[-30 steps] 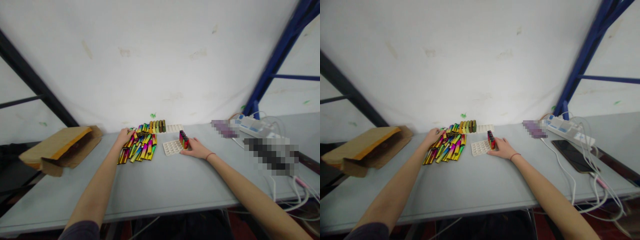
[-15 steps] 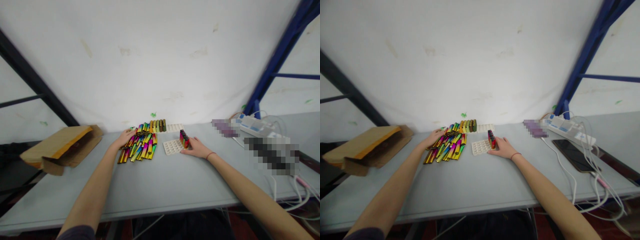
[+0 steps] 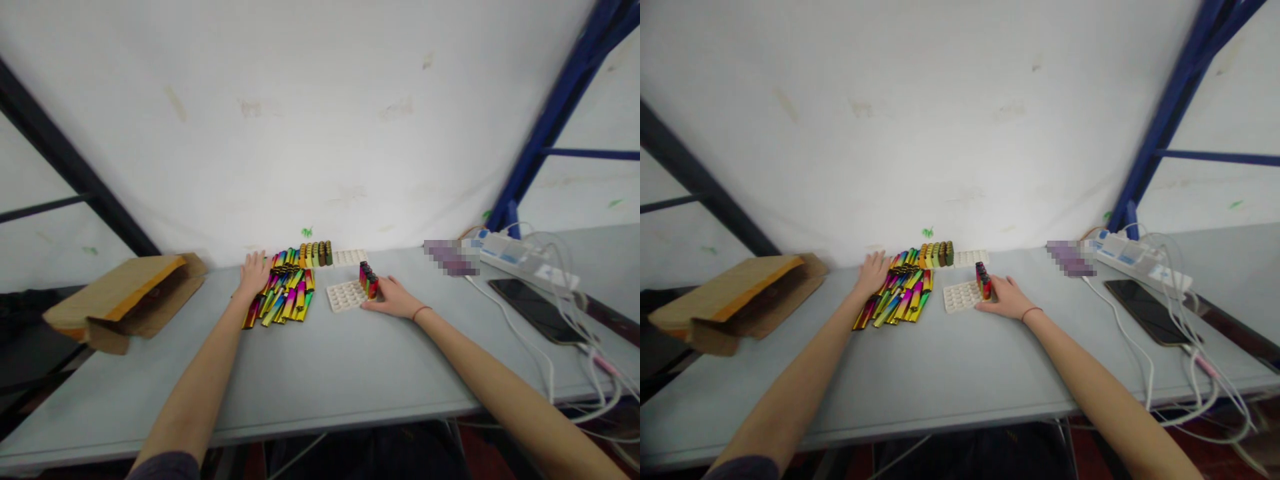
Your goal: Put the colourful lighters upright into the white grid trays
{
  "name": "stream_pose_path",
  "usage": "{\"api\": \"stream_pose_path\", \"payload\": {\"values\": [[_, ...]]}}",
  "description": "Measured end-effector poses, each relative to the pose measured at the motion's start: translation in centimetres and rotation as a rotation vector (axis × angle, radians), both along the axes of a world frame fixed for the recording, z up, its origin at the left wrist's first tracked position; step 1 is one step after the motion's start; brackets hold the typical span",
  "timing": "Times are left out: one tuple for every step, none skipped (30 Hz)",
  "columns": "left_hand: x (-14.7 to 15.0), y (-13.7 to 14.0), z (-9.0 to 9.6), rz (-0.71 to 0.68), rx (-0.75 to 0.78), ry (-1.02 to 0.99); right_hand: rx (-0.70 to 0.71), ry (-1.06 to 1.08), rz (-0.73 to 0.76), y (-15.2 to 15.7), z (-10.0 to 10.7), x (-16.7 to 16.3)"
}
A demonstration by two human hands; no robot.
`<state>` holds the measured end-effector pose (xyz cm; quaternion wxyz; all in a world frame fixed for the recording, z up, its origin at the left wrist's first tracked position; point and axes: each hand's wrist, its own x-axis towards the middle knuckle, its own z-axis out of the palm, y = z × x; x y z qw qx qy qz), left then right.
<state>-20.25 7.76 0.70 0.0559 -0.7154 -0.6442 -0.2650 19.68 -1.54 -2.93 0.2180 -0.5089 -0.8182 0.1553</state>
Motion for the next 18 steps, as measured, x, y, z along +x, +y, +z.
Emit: {"api": "stream_pose_path", "payload": {"values": [[0.9,-0.3,0.5,0.023,0.074,-0.031,-0.001,-0.002,-0.002,0.0,0.0,0.0],[2.0,-0.7,1.0,0.019,0.132,-0.056,-0.003,-0.004,-0.002,0.0,0.0,0.0],[3.4,-1.1,1.6,-0.046,0.212,-0.104,-0.004,-0.006,-0.002,0.0,0.1,-0.1],[5.0,-1.6,2.2,-0.149,0.253,-0.141,-0.003,-0.006,-0.003,0.0,0.1,-0.1],[6.8,-2.2,2.7,-0.272,0.24,-0.162,0.001,-0.004,-0.004,0.0,0.1,-0.1],[8.8,-2.9,3.0,-0.393,0.182,-0.172,0.005,0.0,-0.006,0.0,0.2,-0.1],[10.8,-3.6,3.2,-0.49,0.105,-0.178,0.004,0.006,-0.011,0.0,0.2,-0.1],[12.7,-4.4,3.2,-0.547,0.02,-0.186,-0.004,0.014,-0.017,0.0,0.2,-0.1],[14.6,-5.2,2.9,-0.576,-0.068,-0.2,-0.017,0.023,-0.024,0.1,0.2,-0.1],[16.3,-5.9,2.5,-0.589,-0.154,-0.212,-0.031,0.034,-0.031,0.2,0.2,-0.1],[17.9,-6.6,2.0,-0.609,-0.243,-0.215,-0.043,0.047,-0.036,0.3,0.1,-0.1],[19.2,-7.2,1.4,-0.641,-0.332,-0.21,-0.051,0.059,-0.038,0.5,0.1,-0.1],[20.3,-7.7,0.8,-0.654,-0.385,-0.207,-0.052,0.071,-0.038,0.6,0.0,0.0],[21.2,-8.1,0.3,-0.629,-0.392,-0.202,-0.049,0.081,-0.036,0.7,-0.2,0.0],[21.9,-8.5,-0.2,-0.601,-0.377,-0.198,-0.04,0.09,-0.035,0.9,-0.3,0.0],[22.5,-8.7,-0.5,-0.57,-0.359,-0.204,-0.027,0.1,-0.039,1.0,-0.4,0.0],[22.9,-8.9,-0.7,-0.537,-0.339,-0.216,-0.012,0.11,-0.049,1.0,-0.5,-0.1],[23.3,-9.0,-0.9,-0.512,-0.323,-0.235,0.004,0.122,-0.062,1.1,-0.6,-0.2]]}}
